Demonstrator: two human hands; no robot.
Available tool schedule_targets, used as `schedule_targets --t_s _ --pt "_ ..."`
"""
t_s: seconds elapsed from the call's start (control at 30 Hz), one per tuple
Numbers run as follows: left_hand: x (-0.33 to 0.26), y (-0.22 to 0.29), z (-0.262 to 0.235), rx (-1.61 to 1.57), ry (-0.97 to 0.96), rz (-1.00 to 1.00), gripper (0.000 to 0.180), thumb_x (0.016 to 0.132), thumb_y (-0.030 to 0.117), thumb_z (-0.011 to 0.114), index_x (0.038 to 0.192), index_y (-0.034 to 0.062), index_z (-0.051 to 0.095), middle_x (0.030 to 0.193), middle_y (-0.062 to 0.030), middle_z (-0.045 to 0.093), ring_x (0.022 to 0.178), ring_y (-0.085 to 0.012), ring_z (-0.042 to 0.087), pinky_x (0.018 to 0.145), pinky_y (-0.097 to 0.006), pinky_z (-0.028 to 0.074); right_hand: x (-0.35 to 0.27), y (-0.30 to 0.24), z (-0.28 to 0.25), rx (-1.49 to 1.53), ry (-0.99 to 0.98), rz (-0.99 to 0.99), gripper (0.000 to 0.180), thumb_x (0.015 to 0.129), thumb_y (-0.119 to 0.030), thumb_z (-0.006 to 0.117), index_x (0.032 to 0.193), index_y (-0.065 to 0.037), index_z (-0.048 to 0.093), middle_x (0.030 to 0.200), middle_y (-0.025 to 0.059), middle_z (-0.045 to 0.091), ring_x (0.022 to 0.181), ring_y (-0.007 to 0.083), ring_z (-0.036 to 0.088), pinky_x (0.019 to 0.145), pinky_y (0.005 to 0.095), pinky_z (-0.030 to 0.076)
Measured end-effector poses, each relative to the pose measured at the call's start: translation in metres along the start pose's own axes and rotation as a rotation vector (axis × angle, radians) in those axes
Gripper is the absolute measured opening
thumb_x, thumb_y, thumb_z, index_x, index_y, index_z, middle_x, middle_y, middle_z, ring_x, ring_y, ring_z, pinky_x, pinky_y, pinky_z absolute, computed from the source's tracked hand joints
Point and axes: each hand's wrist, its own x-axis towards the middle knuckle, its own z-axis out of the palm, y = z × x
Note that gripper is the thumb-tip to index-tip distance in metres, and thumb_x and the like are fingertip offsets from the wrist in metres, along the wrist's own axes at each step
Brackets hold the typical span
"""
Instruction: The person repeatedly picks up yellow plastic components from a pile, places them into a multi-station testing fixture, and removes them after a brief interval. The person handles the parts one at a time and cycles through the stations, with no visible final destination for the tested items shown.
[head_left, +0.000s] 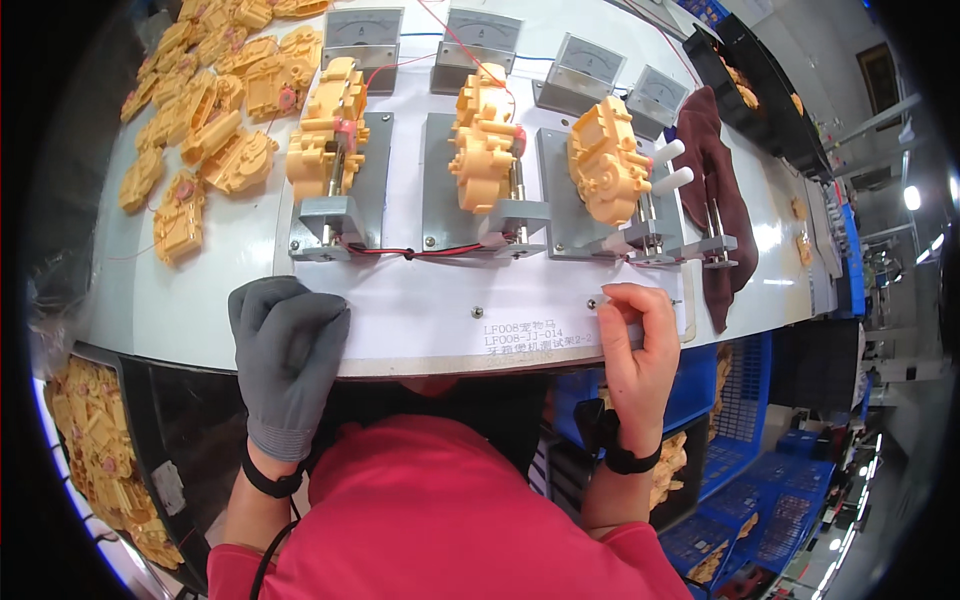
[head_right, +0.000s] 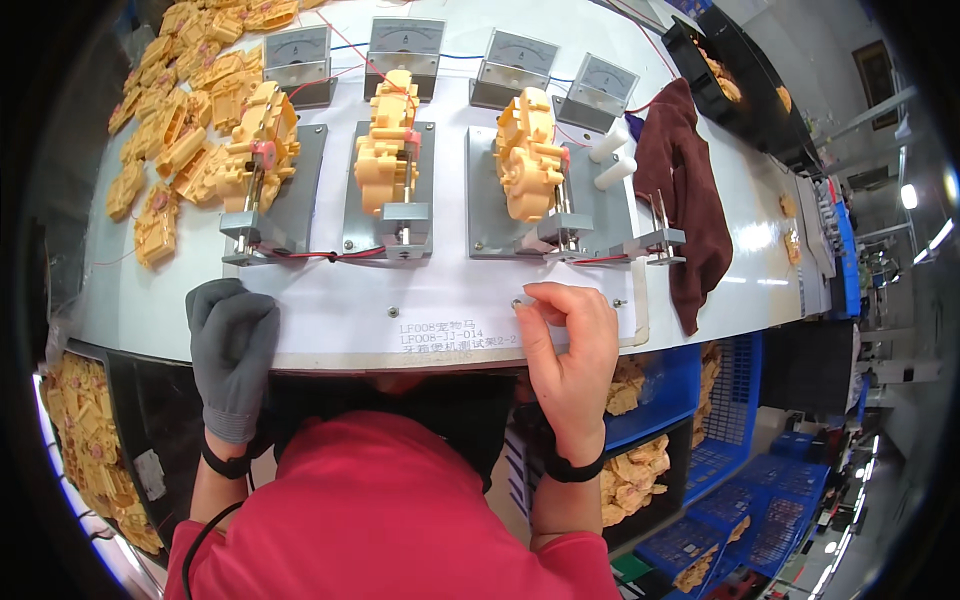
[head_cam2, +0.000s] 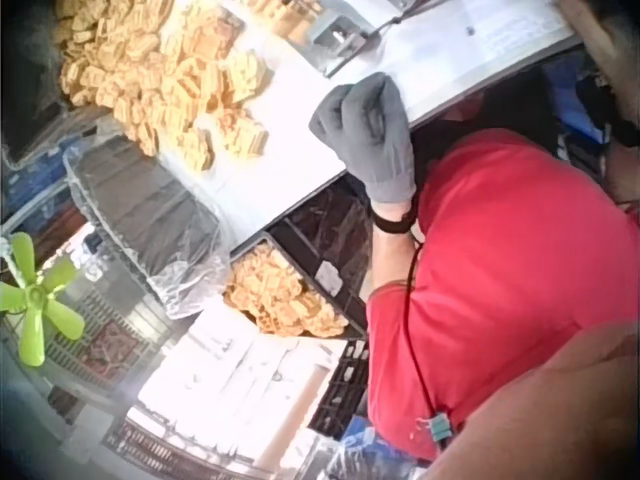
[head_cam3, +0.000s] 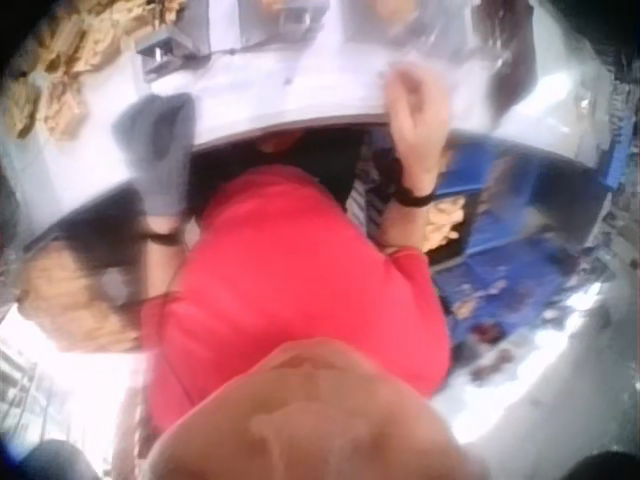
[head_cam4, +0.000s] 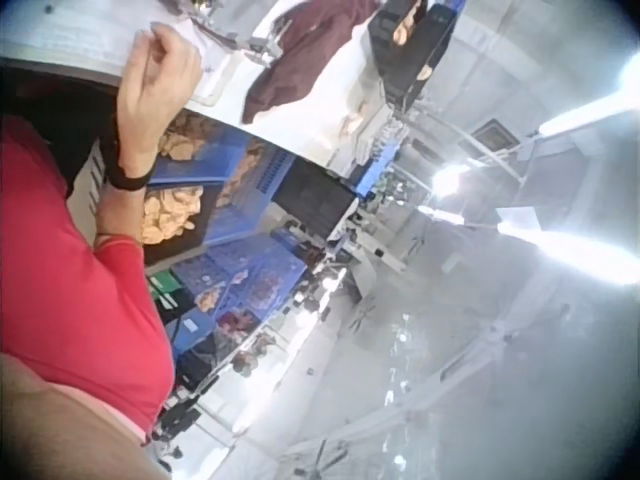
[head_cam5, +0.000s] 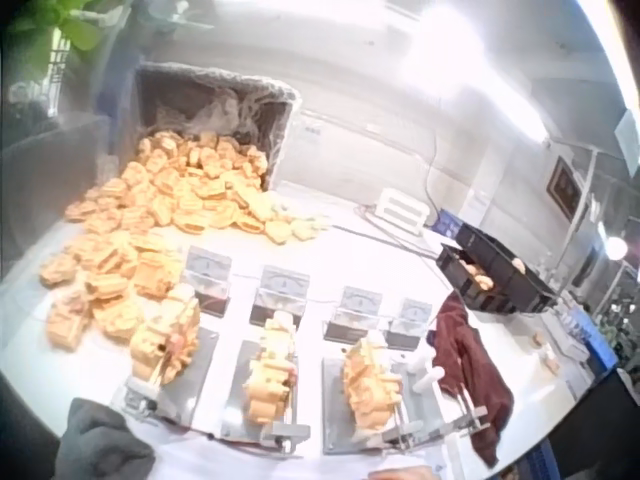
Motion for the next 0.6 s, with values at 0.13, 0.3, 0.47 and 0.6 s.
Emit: schedule_targets --t_s 0.13,0.3,0.47,0.6 --pt "0.001 -0.001 -0.002 0.004 -0.020 0.040 0.022 0.076 0.001 0.076 0.096 0.0084 0.069 0.096 -0.0072 0.059 0.098 -0.0267 0.053 0.089 -0.038 0.043 -0.005 0.004 0.002 0.116 0.041 0.093 0.027 0.086 -0.006 0.072 0.111 -0.004 0.062 0.099 0.0059 0.062 0.085 0.0176 0.057 0.083 0.0326 0.045" --pt "0.012 0.017 -0.019 -0.048 -0.022 0.043 0.027 0.078 0.003 0.076 0.103 0.0056 0.068 0.099 -0.0088 0.061 0.104 -0.0298 0.055 0.090 -0.038 0.046 0.005 -0.001 0.000 0.280 0.240 0.074 0.040 0.085 -0.003 0.074 0.120 -0.004 0.056 0.117 0.0079 0.058 0.099 0.0165 0.055 0.088 0.0324 0.044" --pt "0.093 0.098 -0.058 0.176 -0.284 0.558 0.044 0.074 -0.003 0.074 0.116 0.0045 0.062 0.111 -0.0127 0.059 0.112 -0.0324 0.055 0.100 -0.039 0.042 0.029 -0.005 0.000 0.166 0.206 -0.053 0.036 0.083 -0.004 0.077 0.115 -0.006 0.060 0.109 0.0063 0.060 0.092 0.0184 0.056 0.084 0.0321 0.046" --pt "0.170 0.149 0.004 0.311 -0.458 1.037 0.048 0.075 0.006 0.074 0.122 0.0098 0.062 0.115 -0.0099 0.062 0.112 -0.0323 0.057 0.096 -0.042 0.047 0.030 -0.002 0.007 0.184 0.310 -0.138 0.031 0.085 -0.004 0.075 0.113 -0.006 0.061 0.102 0.0060 0.060 0.087 0.0197 0.057 0.080 0.0333 0.049"
